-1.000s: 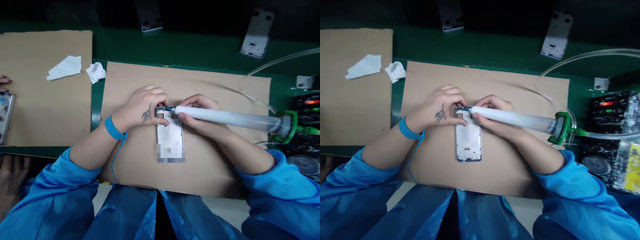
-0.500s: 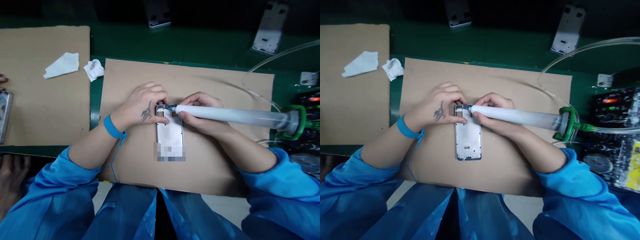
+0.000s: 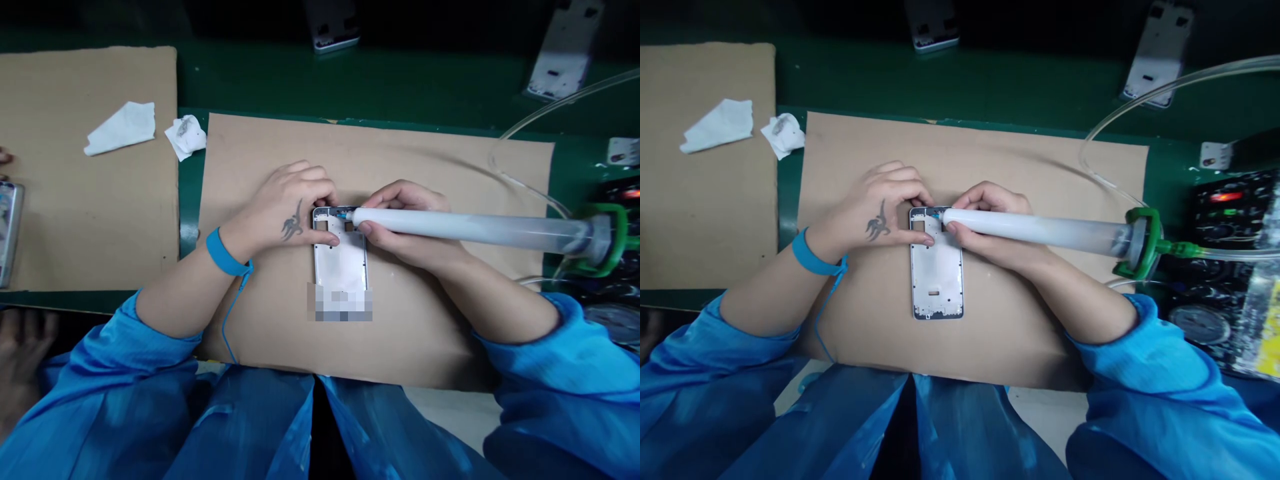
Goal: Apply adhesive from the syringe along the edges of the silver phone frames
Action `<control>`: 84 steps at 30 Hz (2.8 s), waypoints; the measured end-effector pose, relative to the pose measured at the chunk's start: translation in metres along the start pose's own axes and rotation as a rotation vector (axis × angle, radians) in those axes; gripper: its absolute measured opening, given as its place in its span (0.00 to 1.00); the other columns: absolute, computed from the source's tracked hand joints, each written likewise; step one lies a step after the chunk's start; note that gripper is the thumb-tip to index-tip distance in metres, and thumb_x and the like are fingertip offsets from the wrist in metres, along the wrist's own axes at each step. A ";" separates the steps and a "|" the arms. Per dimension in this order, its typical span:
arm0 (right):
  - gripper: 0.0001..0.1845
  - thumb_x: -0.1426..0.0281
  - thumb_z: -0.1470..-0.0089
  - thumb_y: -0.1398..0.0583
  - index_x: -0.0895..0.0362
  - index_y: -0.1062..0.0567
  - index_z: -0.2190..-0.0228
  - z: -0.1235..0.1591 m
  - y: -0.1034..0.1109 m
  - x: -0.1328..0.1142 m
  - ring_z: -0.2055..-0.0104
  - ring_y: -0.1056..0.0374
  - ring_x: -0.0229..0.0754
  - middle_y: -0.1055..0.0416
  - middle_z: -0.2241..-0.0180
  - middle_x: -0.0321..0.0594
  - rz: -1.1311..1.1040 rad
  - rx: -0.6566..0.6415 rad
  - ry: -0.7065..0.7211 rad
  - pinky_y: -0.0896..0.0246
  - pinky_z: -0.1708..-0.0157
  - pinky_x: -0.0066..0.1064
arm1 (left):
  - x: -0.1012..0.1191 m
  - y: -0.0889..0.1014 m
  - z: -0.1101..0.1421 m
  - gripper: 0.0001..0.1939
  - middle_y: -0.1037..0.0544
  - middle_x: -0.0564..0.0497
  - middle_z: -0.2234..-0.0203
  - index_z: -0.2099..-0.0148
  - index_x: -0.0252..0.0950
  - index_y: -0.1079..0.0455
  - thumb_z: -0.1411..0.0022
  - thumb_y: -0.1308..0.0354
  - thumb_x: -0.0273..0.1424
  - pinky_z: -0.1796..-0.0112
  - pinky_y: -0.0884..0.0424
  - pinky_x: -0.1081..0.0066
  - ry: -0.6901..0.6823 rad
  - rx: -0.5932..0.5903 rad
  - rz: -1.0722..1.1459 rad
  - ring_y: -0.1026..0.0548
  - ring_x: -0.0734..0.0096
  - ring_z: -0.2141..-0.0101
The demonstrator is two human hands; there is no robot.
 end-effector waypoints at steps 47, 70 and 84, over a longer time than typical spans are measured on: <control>0.23 0.48 0.50 0.21 0.49 0.20 0.67 0.000 0.010 0.006 0.71 0.23 0.44 0.17 0.68 0.39 0.050 0.096 -0.023 0.25 0.74 0.35 | 0.001 0.000 -0.001 0.37 0.16 0.45 0.59 0.56 0.41 0.21 0.39 0.34 0.72 0.53 0.29 0.53 0.012 -0.016 0.029 0.21 0.51 0.56; 0.19 0.50 0.46 0.21 0.47 0.18 0.63 0.000 0.004 0.003 0.65 0.18 0.49 0.15 0.63 0.40 0.037 0.049 -0.015 0.19 0.66 0.40 | 0.002 -0.001 -0.002 0.37 0.17 0.45 0.61 0.56 0.41 0.21 0.38 0.36 0.72 0.53 0.29 0.53 -0.016 -0.007 0.022 0.21 0.52 0.57; 0.17 0.56 0.48 0.21 0.49 0.19 0.67 -0.003 0.010 0.002 0.70 0.21 0.45 0.17 0.68 0.38 0.018 0.102 0.042 0.23 0.72 0.36 | 0.004 0.001 -0.002 0.37 0.16 0.45 0.59 0.56 0.40 0.21 0.37 0.35 0.71 0.53 0.29 0.54 0.005 -0.024 0.048 0.21 0.52 0.56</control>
Point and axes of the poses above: each hand's wrist, its own z-axis away from the middle knuckle, its own y-axis out of the back of the hand, x = y × z, the point moved 8 cm from there along -z, towards the middle knuckle
